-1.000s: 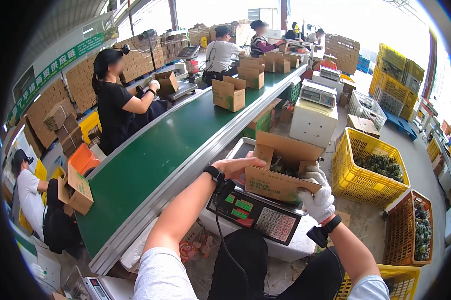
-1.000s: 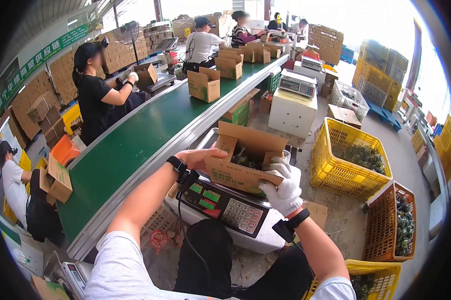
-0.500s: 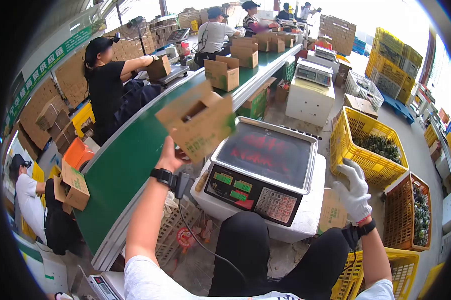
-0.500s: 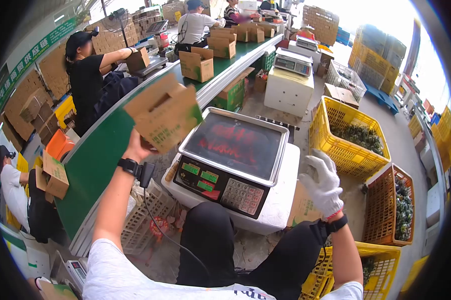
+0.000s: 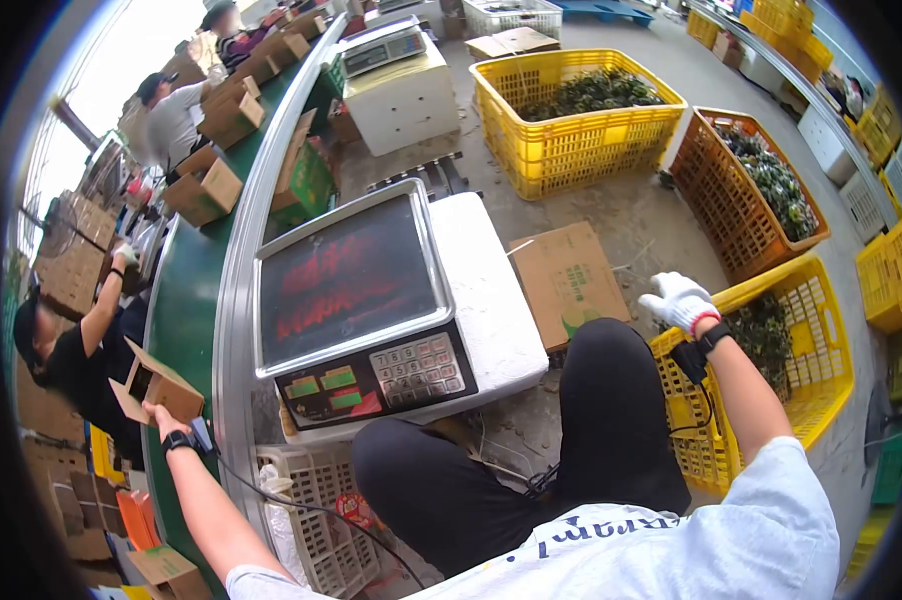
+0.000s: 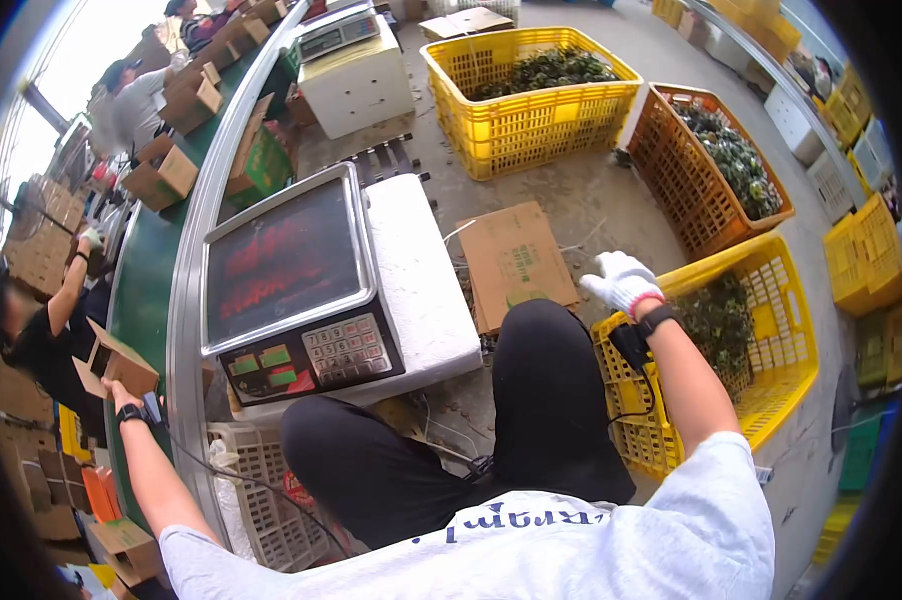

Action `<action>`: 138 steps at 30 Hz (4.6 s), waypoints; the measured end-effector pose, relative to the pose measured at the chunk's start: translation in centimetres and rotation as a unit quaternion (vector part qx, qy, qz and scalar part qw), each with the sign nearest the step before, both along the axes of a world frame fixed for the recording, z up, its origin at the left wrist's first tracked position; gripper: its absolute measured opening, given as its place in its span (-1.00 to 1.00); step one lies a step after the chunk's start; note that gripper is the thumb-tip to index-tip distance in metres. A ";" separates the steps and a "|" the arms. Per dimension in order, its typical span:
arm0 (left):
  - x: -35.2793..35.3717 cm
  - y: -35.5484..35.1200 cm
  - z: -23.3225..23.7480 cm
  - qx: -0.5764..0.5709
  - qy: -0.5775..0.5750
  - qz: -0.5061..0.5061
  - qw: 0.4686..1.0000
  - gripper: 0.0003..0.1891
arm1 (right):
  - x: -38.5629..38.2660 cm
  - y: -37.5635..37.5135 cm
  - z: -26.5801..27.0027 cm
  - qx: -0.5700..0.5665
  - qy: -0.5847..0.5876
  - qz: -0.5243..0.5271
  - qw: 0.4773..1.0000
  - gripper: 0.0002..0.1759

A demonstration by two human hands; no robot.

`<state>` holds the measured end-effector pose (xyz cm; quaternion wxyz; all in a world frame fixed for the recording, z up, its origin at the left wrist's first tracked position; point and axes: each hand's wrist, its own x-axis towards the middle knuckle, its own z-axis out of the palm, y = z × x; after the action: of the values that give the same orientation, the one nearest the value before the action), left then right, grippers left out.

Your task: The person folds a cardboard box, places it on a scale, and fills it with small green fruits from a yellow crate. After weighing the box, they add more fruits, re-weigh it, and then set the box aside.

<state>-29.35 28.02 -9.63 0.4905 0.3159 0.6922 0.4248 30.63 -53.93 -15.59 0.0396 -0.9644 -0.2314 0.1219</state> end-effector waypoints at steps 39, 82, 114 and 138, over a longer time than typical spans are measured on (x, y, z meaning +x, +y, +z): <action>44.4 -59.3 11.6 0.224 -0.276 -0.612 0.707 -0.41 | -13.1 -7.8 21.9 0.405 -0.063 0.068 0.909 -0.69; 34.0 -61.2 13.0 0.345 -0.228 -0.635 0.652 -0.05 | -13.7 -3.9 28.7 0.320 -0.061 0.135 0.936 -0.72; 30.6 -64.4 14.6 0.646 0.267 -0.685 0.204 -0.15 | -14.4 -3.9 18.7 0.557 -0.037 0.183 0.810 -0.53; 64.6 -94.3 -4.9 0.304 0.171 -0.935 0.058 0.10 | -6.7 -41.3 -18.5 0.147 0.158 -0.751 0.625 0.17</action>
<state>35.27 -66.25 -14.54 0.2118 0.8875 -0.3007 -0.2776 23.96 -95.28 -34.05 0.2943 -0.7511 0.5677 0.1644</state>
